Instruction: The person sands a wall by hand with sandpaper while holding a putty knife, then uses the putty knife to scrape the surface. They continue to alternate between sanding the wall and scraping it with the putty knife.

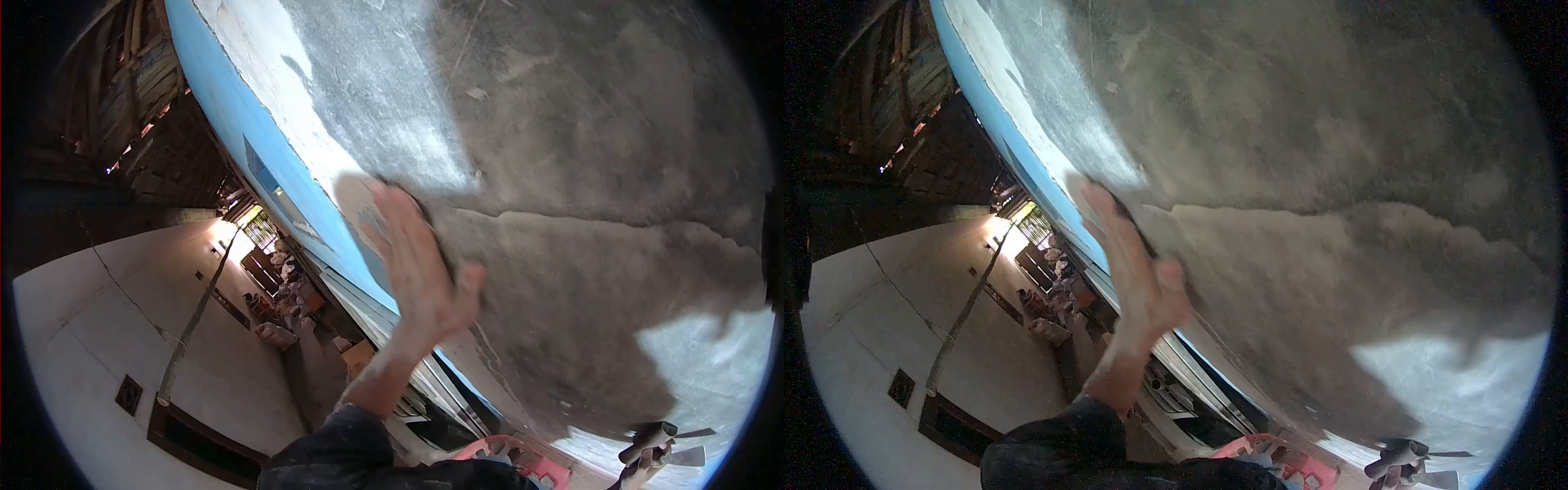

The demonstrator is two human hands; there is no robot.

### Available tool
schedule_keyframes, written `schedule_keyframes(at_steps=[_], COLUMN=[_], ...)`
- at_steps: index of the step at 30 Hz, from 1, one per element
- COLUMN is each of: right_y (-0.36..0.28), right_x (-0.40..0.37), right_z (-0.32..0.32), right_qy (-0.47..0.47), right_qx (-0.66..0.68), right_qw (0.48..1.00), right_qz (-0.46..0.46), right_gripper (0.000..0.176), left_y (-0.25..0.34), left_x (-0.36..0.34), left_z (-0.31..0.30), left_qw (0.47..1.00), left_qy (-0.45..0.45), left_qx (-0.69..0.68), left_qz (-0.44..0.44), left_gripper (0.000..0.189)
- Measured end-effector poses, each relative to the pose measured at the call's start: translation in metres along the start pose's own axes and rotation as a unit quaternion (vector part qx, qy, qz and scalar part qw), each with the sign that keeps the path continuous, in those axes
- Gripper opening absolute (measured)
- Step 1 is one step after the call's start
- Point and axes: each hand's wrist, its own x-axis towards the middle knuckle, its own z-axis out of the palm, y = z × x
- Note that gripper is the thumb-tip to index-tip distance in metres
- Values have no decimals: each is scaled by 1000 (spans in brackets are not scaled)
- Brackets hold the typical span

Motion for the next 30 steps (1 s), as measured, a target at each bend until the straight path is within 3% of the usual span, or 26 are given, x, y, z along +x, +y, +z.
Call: schedule_keyframes(at_steps=[4, 5, 12, 17, 21, 24, 28, 30], right_y=[6, 7, 16, 19, 16, 17, 19, 20], right_x=[-4, -4, -10, -12, -14, -17, -17, -18], right_z=[-6, -6, -10, -13, -9, -7, -9, -17], right_qy=[12, 16, 29, 30, 43, 56, 72, 32], right_qx=[37, 45, 70, 81, 91, 79, 71, 91], right_qw=[999, 999, 997, 995, 994, 995, 994, 994], right_qz=[19, 23, 30, 43, 39, 25, 35, 50], right_gripper=[30, 32, 43, 51, 58, 63, 68, 65], left_y=[-15, -10, 14, -17, 3, 25, -2, -7], left_x=[46, 45, -6, 49, 21, -6, 9, 37], left_z=[-18, -15, -6, -19, 4, 15, 6, -8], left_qw=[991, 989, 997, 995, 991, 969, 995, 989], left_qy=[3, 26, -28, 11, 80, 94, 51, 46], left_qx=[-4, -56, -54, -16, -82, -197, -44, -61], left_qz=[-130, -132, -40, -99, -66, -118, -77, -125], left_gripper=[81, 81, 82, 76, 77, 84, 86, 84])
